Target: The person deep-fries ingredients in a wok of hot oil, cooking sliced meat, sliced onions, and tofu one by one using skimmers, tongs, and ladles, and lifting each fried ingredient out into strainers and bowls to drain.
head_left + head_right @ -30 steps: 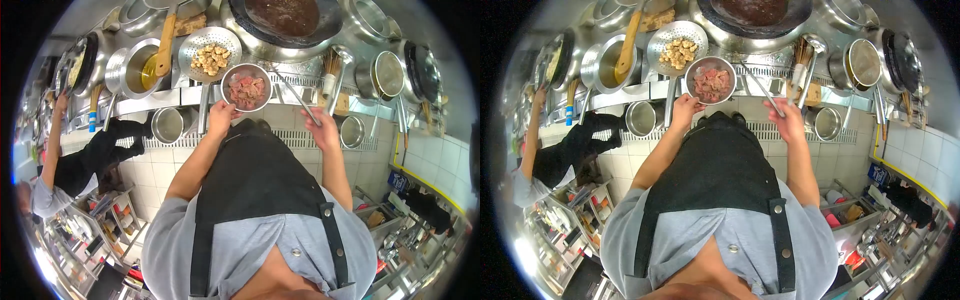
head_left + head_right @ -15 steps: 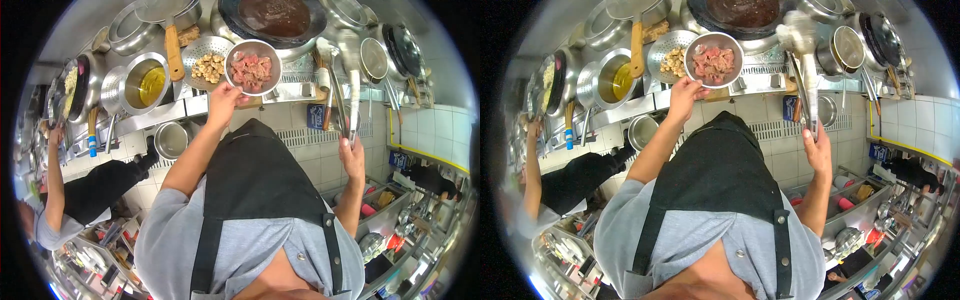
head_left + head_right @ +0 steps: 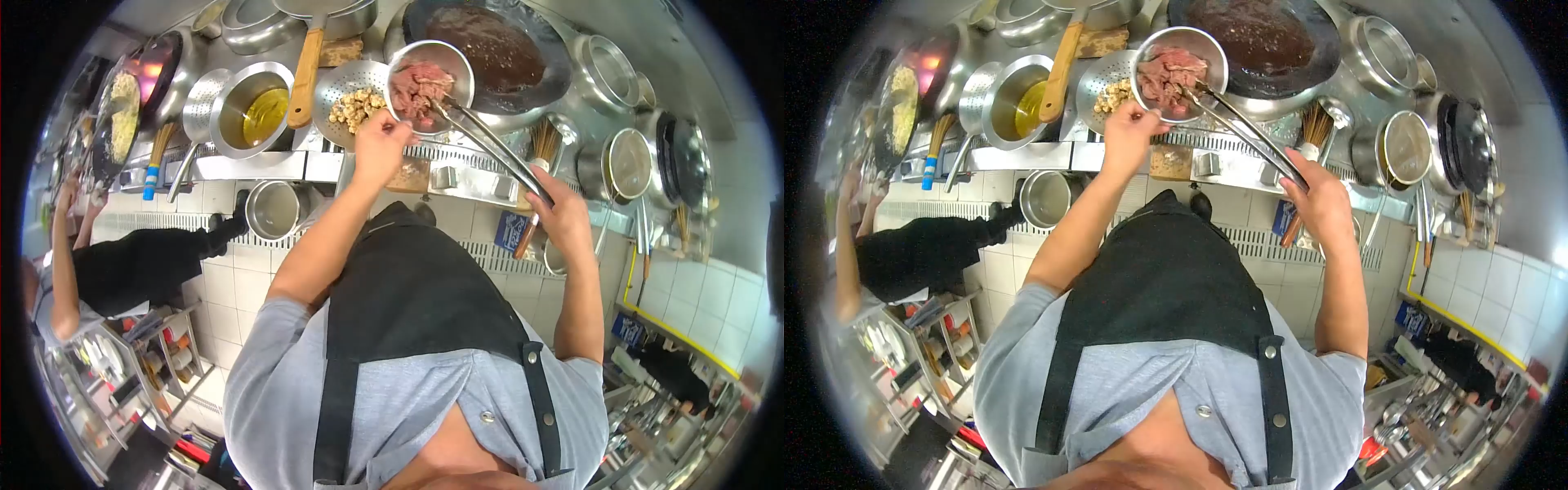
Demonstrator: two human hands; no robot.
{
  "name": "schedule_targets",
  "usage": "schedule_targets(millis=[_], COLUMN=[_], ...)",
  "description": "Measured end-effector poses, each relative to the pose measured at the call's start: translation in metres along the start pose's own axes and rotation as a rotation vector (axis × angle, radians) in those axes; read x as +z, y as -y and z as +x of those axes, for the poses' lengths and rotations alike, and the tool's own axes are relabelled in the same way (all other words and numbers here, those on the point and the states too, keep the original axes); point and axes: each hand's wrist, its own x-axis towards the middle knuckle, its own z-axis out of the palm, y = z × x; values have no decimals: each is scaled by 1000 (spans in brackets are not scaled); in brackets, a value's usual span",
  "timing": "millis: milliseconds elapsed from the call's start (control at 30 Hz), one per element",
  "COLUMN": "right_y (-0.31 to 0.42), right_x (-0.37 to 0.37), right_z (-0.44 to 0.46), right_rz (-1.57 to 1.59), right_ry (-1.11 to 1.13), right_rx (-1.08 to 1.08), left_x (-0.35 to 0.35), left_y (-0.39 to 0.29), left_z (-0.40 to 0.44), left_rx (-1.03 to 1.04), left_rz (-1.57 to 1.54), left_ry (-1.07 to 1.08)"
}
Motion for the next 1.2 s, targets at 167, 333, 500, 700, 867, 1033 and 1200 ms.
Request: schedule_targets(millis=[167, 333, 500, 700, 867, 1033, 1200], right_y=[-50, -91, -101, -146, -125, -70, 14], right_x=[-35, -55, -46, -41, -59, -76, -96], right_z=[52, 111, 192, 247, 202, 125, 66], right_rz=[161, 147, -103, -231, -259, -83, 0], right_ry=[32, 34, 90, 7, -66, -170, 8], right_rx=[-16, 6, 41, 107, 148, 27, 115], left_x=[7, 15, 14, 7, -10, -19, -9], left_y=[20, 20, 13, 4, 11, 11, -10], left_z=[39, 56, 58, 34, 14, 21, 41], left_rx=[-123, -110, -109, -42, -85, -101, 4], left_rz=[-289, -292, -280, -318, -345, -289, -125], left_ry=[-132, -253, -291, -281, -223, -161, -64])
